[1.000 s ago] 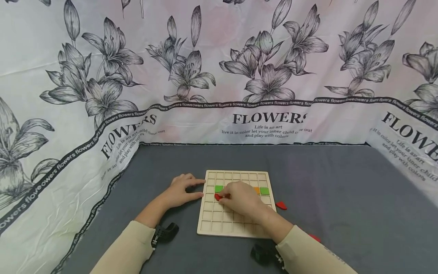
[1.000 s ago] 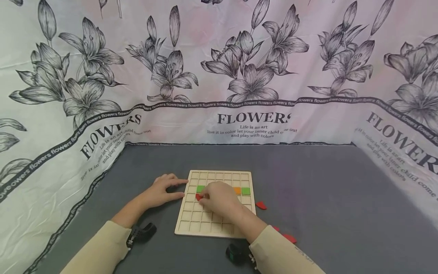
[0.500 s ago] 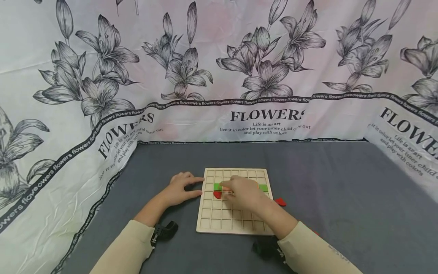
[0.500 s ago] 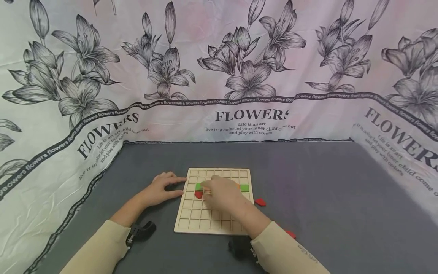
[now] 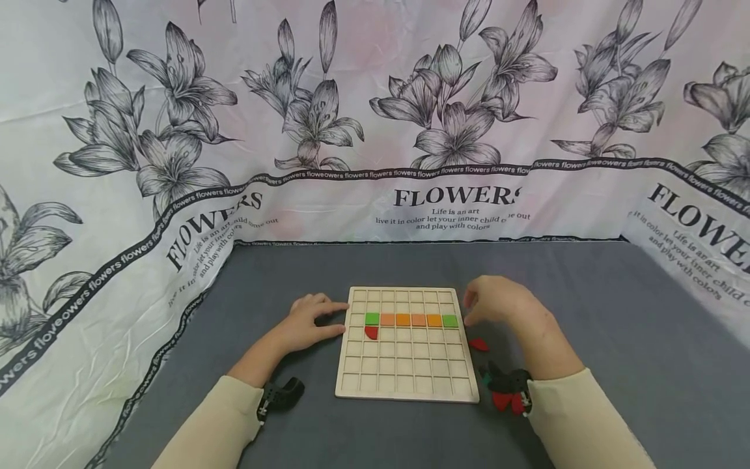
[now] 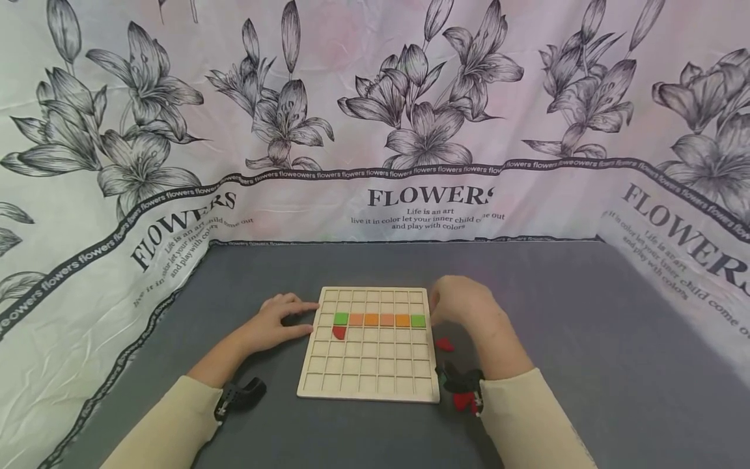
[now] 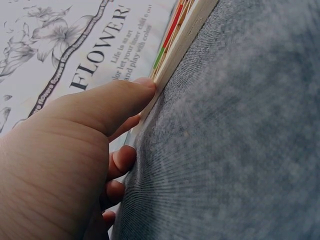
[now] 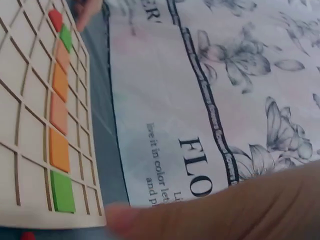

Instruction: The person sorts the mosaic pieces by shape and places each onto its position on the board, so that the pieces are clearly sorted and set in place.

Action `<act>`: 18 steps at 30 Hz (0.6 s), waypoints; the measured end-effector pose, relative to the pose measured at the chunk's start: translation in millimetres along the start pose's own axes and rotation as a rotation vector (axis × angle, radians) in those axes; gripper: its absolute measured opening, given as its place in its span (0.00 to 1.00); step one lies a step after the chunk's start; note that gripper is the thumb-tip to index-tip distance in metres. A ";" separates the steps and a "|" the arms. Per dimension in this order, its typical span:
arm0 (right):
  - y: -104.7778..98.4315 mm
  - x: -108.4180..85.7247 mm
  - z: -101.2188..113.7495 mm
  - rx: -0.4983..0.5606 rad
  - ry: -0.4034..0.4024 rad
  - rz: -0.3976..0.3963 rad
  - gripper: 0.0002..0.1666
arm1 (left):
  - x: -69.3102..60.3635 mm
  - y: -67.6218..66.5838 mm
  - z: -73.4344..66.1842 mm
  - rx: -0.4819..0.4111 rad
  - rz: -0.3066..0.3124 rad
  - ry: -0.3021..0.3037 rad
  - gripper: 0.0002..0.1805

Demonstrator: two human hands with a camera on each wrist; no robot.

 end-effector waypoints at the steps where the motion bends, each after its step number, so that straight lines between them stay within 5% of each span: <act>1: 6.2 -1.0 -5.4 -0.024 0.041 0.053 0.13 | -0.1 0.1 0.2 0.001 0.004 0.000 0.28; 6: 31.4 2.4 -15.3 -0.140 0.156 0.207 0.11 | -0.1 -2.2 3.5 0.006 -0.003 -0.012 0.28; 12: 20.4 11.7 -26.3 -0.087 0.184 0.017 0.13 | 1.6 -0.2 3.9 0.013 0.011 -0.010 0.29; 18: 17.6 14.0 -36.2 -0.036 0.125 0.008 0.10 | 0.4 1.0 2.6 0.016 0.009 -0.015 0.28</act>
Point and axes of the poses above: each hand's wrist, its own x-axis towards the middle knuckle, its own y-axis out of the palm, z = x × y, the point moved 9 cm from there along x, towards the middle knuckle, and after that the axes turned 1 degree about z, right-handed, at the moved point
